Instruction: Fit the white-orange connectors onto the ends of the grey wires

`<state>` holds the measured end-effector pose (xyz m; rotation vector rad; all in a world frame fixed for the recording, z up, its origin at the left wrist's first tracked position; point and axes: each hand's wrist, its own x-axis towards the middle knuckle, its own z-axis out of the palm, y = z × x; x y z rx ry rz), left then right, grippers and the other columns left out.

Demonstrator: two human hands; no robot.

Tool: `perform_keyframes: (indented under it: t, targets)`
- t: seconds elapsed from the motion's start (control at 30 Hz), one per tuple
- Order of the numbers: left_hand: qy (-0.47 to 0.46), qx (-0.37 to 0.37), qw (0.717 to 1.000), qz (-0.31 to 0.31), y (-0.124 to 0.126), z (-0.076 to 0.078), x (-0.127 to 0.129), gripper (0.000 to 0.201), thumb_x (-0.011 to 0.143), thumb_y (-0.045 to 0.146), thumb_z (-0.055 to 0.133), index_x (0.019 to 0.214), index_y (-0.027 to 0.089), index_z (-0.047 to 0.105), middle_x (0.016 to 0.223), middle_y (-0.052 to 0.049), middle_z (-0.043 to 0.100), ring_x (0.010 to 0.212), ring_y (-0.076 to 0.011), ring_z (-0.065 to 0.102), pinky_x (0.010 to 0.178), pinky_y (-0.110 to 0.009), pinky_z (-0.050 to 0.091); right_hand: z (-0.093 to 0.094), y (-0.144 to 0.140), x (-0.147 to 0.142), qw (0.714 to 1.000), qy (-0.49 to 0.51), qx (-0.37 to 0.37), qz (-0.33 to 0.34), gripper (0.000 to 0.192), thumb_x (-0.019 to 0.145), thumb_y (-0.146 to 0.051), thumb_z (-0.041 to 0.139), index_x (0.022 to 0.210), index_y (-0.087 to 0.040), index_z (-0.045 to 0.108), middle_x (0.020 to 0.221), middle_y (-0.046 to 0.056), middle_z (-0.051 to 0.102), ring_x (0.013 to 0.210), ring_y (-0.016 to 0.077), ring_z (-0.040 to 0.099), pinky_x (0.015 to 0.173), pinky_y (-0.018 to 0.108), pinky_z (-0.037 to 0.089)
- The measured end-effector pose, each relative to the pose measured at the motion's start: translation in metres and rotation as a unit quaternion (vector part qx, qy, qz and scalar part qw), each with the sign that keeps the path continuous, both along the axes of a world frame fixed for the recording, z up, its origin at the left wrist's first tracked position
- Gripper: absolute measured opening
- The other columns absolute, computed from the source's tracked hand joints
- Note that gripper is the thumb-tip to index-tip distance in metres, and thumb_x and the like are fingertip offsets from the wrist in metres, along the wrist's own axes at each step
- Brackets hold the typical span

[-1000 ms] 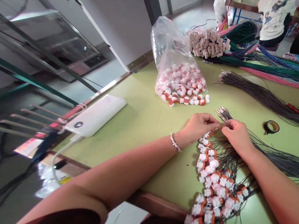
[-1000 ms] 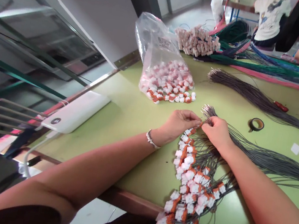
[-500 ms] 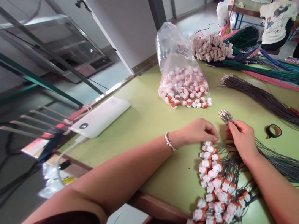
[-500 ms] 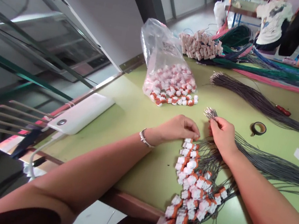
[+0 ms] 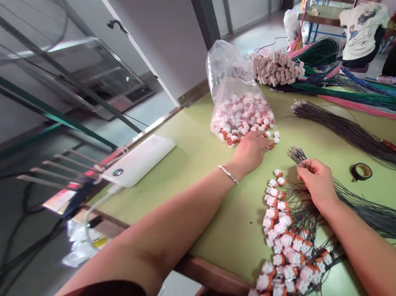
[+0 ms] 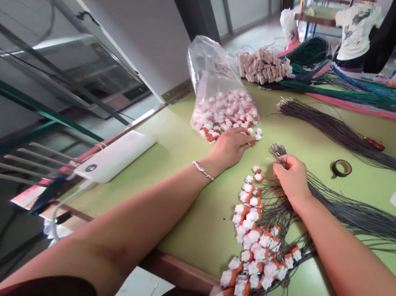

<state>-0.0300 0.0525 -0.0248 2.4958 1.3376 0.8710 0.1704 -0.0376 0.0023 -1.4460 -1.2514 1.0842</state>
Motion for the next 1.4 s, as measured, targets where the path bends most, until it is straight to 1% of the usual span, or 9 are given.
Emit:
perform_keyframes:
  t: [0.2, 0.33, 0.4, 0.53, 0.6, 0.7, 0.93, 1.13, 1.4]
  targets:
    - [-0.005, 0.009, 0.999, -0.049, -0.011, 0.004, 0.008, 0.023, 0.083, 0.016, 0.052, 0.091, 0.019, 0.072, 0.094, -0.010, 0.070, 0.102, -0.0263, 0.058, 0.095, -0.044, 0.041, -0.002, 0.000, 0.001, 0.999, -0.032, 0.011, 0.009, 0.017, 0.066, -0.034, 0.059, 0.066, -0.017, 0.059, 0.055, -0.004, 0.050, 0.050, 0.0090, 0.035, 0.049, 0.024, 0.029]
    - [-0.146, -0.068, 0.987, -0.022, -0.026, 0.010, 0.015, 0.015, 0.079, 0.020, 0.059, 0.087, 0.017, 0.071, 0.090, -0.009, 0.069, 0.091, -0.0219, 0.061, 0.090, -0.039, 0.045, -0.004, 0.000, 0.002, 0.998, -0.049, 0.035, 0.014, 0.019, 0.068, -0.035, 0.059, 0.063, -0.017, 0.057, 0.056, -0.004, 0.048, 0.055, 0.0101, 0.039, 0.054, 0.025, 0.031]
    - [-0.267, -0.170, 0.949, -0.012, -0.038, 0.014, 0.019, 0.017, 0.079, 0.023, 0.062, 0.091, 0.015, 0.070, 0.090, -0.008, 0.069, 0.084, -0.0186, 0.061, 0.082, -0.035, 0.047, -0.003, 0.000, 0.002, 0.998, -0.051, 0.043, 0.012, 0.018, 0.068, -0.034, 0.058, 0.063, -0.018, 0.055, 0.058, -0.004, 0.047, 0.057, 0.0104, 0.039, 0.055, 0.025, 0.032]
    - [-0.429, -0.383, 0.814, -0.083, -0.057, 0.020, 0.027, 0.023, 0.079, 0.029, 0.064, 0.096, 0.015, 0.070, 0.081, -0.005, 0.067, 0.069, -0.0122, 0.059, 0.064, -0.027, 0.046, -0.001, -0.003, 0.002, 0.996, -0.055, 0.063, 0.008, 0.013, 0.068, -0.030, 0.055, 0.063, -0.018, 0.053, 0.058, -0.004, 0.046, 0.057, 0.0105, 0.038, 0.056, 0.024, 0.032]
    - [-0.465, -0.432, 0.766, -0.102, -0.060, 0.021, 0.029, 0.022, 0.076, 0.029, 0.067, 0.093, 0.015, 0.071, 0.077, -0.004, 0.065, 0.064, -0.0101, 0.056, 0.059, -0.024, 0.043, 0.002, -0.005, 0.001, 0.996, -0.058, 0.074, 0.002, 0.011, 0.068, -0.028, 0.054, 0.063, -0.019, 0.052, 0.058, -0.004, 0.045, 0.057, 0.0106, 0.038, 0.056, 0.024, 0.033]
    - [-0.482, -0.470, 0.730, -0.120, -0.058, 0.020, 0.028, 0.022, 0.072, 0.028, 0.072, 0.089, 0.014, 0.072, 0.075, -0.003, 0.064, 0.060, -0.0082, 0.053, 0.055, -0.022, 0.040, 0.004, -0.006, 0.000, 0.995, -0.064, 0.082, -0.006, 0.010, 0.067, -0.028, 0.053, 0.062, -0.019, 0.052, 0.057, -0.004, 0.044, 0.057, 0.0104, 0.037, 0.055, 0.024, 0.032]
    - [-0.480, -0.491, 0.714, -0.138, -0.059, 0.020, 0.028, 0.026, 0.073, 0.029, 0.073, 0.090, 0.011, 0.071, 0.073, -0.003, 0.063, 0.060, -0.0073, 0.051, 0.056, -0.021, 0.038, -0.001, -0.004, -0.003, 0.989, -0.108, 0.104, -0.001, 0.008, 0.066, -0.026, 0.052, 0.063, -0.019, 0.052, 0.053, -0.005, 0.043, 0.051, 0.0096, 0.036, 0.051, 0.024, 0.031]
    - [-0.481, -0.489, 0.716, -0.129, -0.060, 0.022, 0.029, 0.024, 0.072, 0.028, 0.073, 0.088, 0.011, 0.071, 0.072, -0.002, 0.064, 0.058, -0.0069, 0.051, 0.056, -0.022, 0.038, -0.003, -0.004, -0.003, 0.979, -0.162, 0.122, -0.017, 0.007, 0.067, -0.024, 0.050, 0.062, -0.020, 0.049, 0.052, -0.005, 0.044, 0.049, 0.0097, 0.038, 0.051, 0.024, 0.032]
    - [-0.443, -0.452, 0.770, -0.082, -0.062, 0.019, 0.033, 0.023, 0.069, 0.026, 0.076, 0.085, 0.011, 0.071, 0.065, -0.002, 0.066, 0.055, -0.0076, 0.054, 0.057, -0.022, 0.043, -0.005, -0.005, -0.003, 0.963, -0.227, 0.145, -0.007, 0.005, 0.068, -0.024, 0.050, 0.064, -0.020, 0.049, 0.053, -0.004, 0.047, 0.050, 0.0105, 0.041, 0.053, 0.025, 0.034]
